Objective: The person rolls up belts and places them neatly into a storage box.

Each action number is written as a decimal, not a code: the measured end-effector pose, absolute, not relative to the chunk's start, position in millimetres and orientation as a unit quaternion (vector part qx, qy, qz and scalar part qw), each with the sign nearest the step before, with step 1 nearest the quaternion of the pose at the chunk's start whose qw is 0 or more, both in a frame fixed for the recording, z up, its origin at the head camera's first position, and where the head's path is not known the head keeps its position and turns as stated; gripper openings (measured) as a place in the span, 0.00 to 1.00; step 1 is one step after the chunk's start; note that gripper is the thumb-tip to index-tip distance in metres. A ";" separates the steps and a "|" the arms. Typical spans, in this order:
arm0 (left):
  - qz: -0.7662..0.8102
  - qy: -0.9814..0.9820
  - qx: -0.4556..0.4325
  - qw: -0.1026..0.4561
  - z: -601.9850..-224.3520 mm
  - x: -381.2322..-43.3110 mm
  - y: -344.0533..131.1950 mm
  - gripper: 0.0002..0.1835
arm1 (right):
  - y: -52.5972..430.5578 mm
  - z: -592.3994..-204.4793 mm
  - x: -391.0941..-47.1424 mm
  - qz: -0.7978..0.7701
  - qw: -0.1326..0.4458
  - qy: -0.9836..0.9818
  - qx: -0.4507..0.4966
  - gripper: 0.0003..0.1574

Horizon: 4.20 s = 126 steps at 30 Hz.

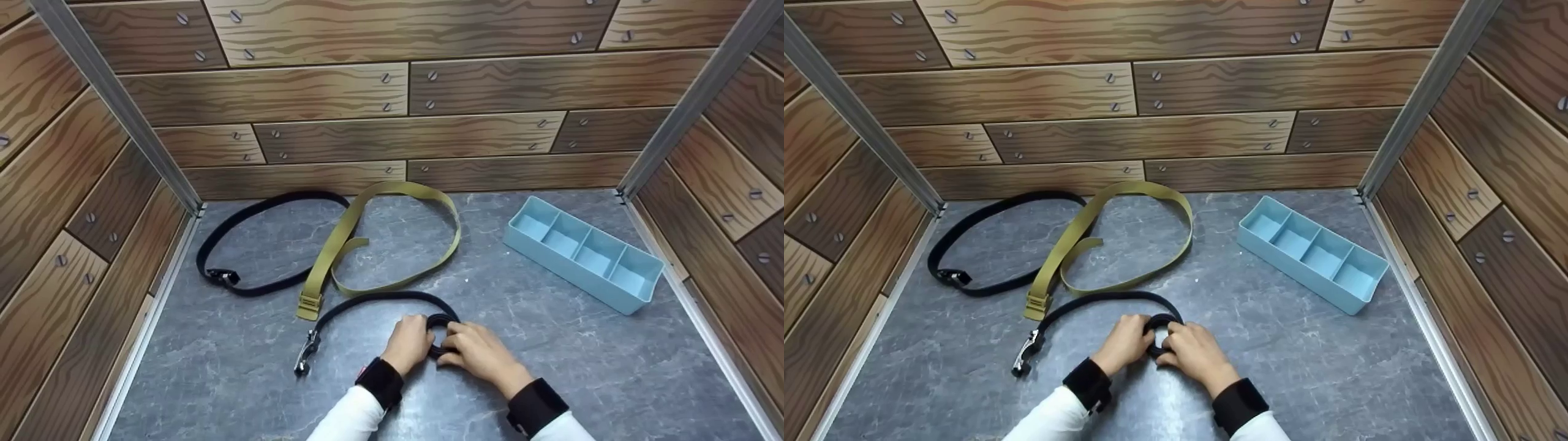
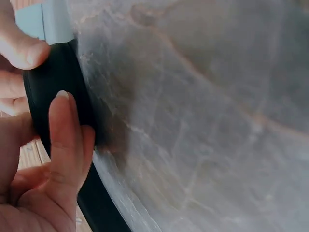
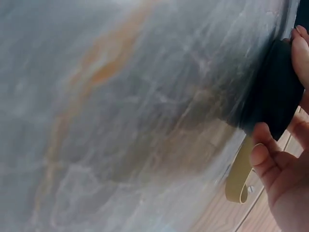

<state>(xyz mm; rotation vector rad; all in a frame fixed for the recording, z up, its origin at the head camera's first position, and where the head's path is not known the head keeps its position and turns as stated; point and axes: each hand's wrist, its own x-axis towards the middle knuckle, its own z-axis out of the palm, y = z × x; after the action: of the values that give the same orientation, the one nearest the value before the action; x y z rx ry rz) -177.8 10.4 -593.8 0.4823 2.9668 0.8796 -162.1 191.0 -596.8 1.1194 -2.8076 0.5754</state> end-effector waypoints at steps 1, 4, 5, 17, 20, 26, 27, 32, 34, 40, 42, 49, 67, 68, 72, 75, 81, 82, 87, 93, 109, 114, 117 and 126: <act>0.273 0.948 0.160 0.007 -593.5 -178.4 10.0 0.05 | 191.3 -595.5 -162.2 0.196 0.018 -0.912 0.360 0.14; 0.238 0.955 0.177 0.010 -591.4 -182.1 8.5 0.04 | 192.4 -590.4 -164.0 0.218 -0.027 -0.908 0.356 0.13; 0.224 0.957 0.182 0.009 -590.7 -183.5 7.9 0.05 | 192.3 -588.9 -164.8 0.224 -0.039 -0.907 0.356 0.14; 0.280 0.951 0.134 0.001 -591.0 -185.3 3.3 0.09 | 182.4 -593.2 -164.1 0.201 0.008 -0.924 0.324 0.12; 0.307 0.945 0.113 0.011 -591.0 -186.5 1.2 0.10 | 179.4 -595.3 -162.8 0.183 0.040 -0.931 0.312 0.14; 0.329 0.936 0.127 0.010 -592.6 -188.3 -0.7 0.06 | 176.6 -597.5 -161.6 0.161 0.076 -0.935 0.306 0.14; 0.330 0.934 0.134 0.009 -592.5 -188.5 -0.3 0.08 | 176.9 -597.1 -162.0 0.163 0.073 -0.934 0.308 0.12; 0.290 0.944 0.157 -0.009 -589.4 -189.9 2.9 0.11 | 182.9 -589.8 -165.9 0.156 0.044 -0.926 0.340 0.11; 0.266 0.950 0.163 -0.012 -588.0 -190.2 3.7 0.10 | 186.1 -587.5 -167.5 0.148 0.038 -0.925 0.349 0.13; 0.257 0.951 0.170 -0.008 -590.8 -189.5 1.4 0.08 | 188.1 -589.8 -168.4 0.155 0.028 -0.924 0.348 0.16; 0.275 0.948 0.161 -0.002 -592.0 -188.7 0.3 0.07 | 187.1 -591.3 -168.1 0.162 0.031 -0.925 0.343 0.15; 0.316 0.937 0.147 0.027 -589.6 -187.2 -0.2 0.07 | 184.4 -593.8 -166.2 0.188 0.022 -0.924 0.334 0.16; 0.289 0.946 0.145 -0.013 -588.5 -186.0 0.8 0.10 | 185.7 -593.9 -164.0 0.195 0.011 -0.918 0.346 0.14; 0.286 0.947 0.146 -0.018 -588.5 -185.7 0.7 0.10 | 184.9 -594.5 -163.5 0.196 0.011 -0.918 0.345 0.15; 0.259 0.951 0.168 -0.018 -585.7 -186.6 1.4 0.12 | 185.8 -593.2 -162.9 0.195 -0.004 -0.918 0.346 0.17; 0.236 0.953 0.190 -0.010 -583.2 -188.6 2.0 0.11 | 189.8 -589.9 -164.1 0.189 -0.013 -0.917 0.351 0.16; 0.230 0.955 0.184 -0.017 -584.1 -186.1 4.0 0.09 | 189.8 -590.2 -163.0 0.187 -0.008 -0.916 0.354 0.15; 0.237 0.956 0.171 -0.018 -584.5 -184.8 4.5 0.10 | 188.7 -591.3 -162.2 0.188 -0.004 -0.917 0.352 0.15; 0.261 0.957 0.126 -0.023 -584.5 -179.5 6.3 0.11 | 182.8 -596.4 -158.1 0.193 0.017 -0.922 0.334 0.14; 0.208 0.964 0.163 -0.021 -581.5 -181.4 5.3 0.07 | 187.0 -591.2 -159.4 0.187 -0.006 -0.915 0.357 0.15; 0.267 0.949 0.166 0.003 -589.2 -180.0 -2.5 0.08 | 177.4 -594.9 -157.5 0.161 0.038 -0.923 0.346 0.15; 0.218 0.952 0.213 -0.003 -588.0 -183.3 -6.4 0.07 | 181.1 -592.4 -157.0 0.166 0.016 -0.914 0.370 0.17; 0.208 0.951 0.227 -0.009 -588.0 -184.5 -7.8 0.08 | 182.2 -592.3 -156.9 0.174 0.000 -0.914 0.366 0.17; 0.255 0.951 0.173 -0.019 -591.7 -177.0 -6.9 0.08 | 174.1 -598.9 -155.5 0.154 0.045 -0.928 0.336 0.16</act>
<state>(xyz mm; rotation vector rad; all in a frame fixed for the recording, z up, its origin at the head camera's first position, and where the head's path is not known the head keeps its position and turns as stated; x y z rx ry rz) -177.0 -6.9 -591.7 0.5493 3.0260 0.8104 -155.5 174.1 -598.9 1.0263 -2.8347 0.4718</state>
